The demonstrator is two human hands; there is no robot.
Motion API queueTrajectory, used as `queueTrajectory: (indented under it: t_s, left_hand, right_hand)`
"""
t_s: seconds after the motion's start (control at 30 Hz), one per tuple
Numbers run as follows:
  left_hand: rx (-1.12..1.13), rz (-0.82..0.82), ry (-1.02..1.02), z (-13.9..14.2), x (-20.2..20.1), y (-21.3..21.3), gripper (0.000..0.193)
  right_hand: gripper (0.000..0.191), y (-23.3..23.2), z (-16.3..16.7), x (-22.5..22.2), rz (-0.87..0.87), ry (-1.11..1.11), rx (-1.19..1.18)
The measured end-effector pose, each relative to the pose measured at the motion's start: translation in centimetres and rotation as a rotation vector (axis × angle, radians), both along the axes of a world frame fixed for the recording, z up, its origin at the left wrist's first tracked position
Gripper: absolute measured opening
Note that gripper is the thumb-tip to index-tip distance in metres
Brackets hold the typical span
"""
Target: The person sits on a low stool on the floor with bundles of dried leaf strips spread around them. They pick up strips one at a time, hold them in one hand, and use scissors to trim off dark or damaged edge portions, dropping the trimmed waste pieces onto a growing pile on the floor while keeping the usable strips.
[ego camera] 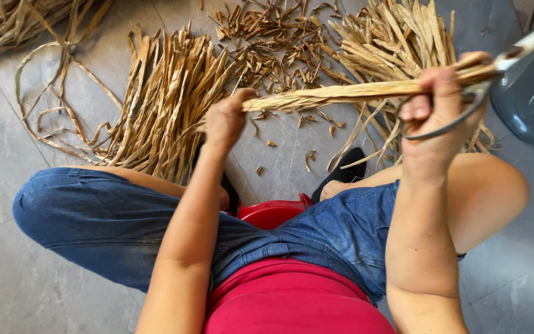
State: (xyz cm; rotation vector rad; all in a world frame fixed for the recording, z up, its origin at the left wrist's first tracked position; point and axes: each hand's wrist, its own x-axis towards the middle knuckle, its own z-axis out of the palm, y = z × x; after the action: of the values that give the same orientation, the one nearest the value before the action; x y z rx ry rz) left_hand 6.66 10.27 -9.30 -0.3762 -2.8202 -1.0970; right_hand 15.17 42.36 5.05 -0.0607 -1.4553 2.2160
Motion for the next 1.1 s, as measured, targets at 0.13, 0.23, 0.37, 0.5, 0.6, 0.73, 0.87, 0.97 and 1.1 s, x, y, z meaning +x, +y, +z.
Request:
queueTrajectory:
  t_s: [0.13, 0.23, 0.37, 0.5, 0.6, 0.73, 0.87, 0.97, 1.1]
  left_hand:
    - [-0.353, 0.073, -0.113, 0.4, -0.8, -3.8, 0.077]
    - [-0.081, -0.006, 0.012, 2.0, -0.2, -3.2, 0.081]
    - [0.661, -0.295, -0.622, 4.0, 2.4, 3.3, 0.048]
    - [1.337, -0.817, -1.315, 5.1, 7.1, 9.6, 0.071]
    - [1.938, -0.655, -1.239, 4.6, 7.1, 11.5, 0.072]
    - [2.110, -0.166, -0.881, 2.4, 1.8, 7.7, 0.055]
    - [2.037, 0.042, -0.715, 0.8, -0.2, 2.3, 0.046]
    - [2.034, 0.168, -0.528, 0.6, -1.4, -0.2, 0.043]
    - [1.967, 0.222, -0.468, 1.0, -2.5, -1.8, 0.041]
  right_hand:
    - [0.030, 6.3, 0.1, 0.9, -0.128, 0.079, -0.031]
    - [0.034, 8.0, 0.0, 1.5, -0.166, 0.101, -0.055]
    - [0.036, 4.7, 0.0, 1.7, -0.167, 0.073, -0.068]
    - [0.035, -1.3, 1.1, 2.4, 0.000, 0.049, -0.034]
    - [0.033, -4.4, 1.9, 3.1, 0.237, -0.049, -0.015]
    - [0.034, -6.2, 1.2, 3.0, 0.475, -0.216, 0.286]
    - [0.033, -6.5, -0.7, 3.1, 0.739, -0.533, 0.413]
    - [0.032, -5.8, -1.7, 3.5, 0.840, -0.657, 0.417]
    - [0.032, -4.7, -2.4, 3.9, 0.849, -0.847, 0.512]
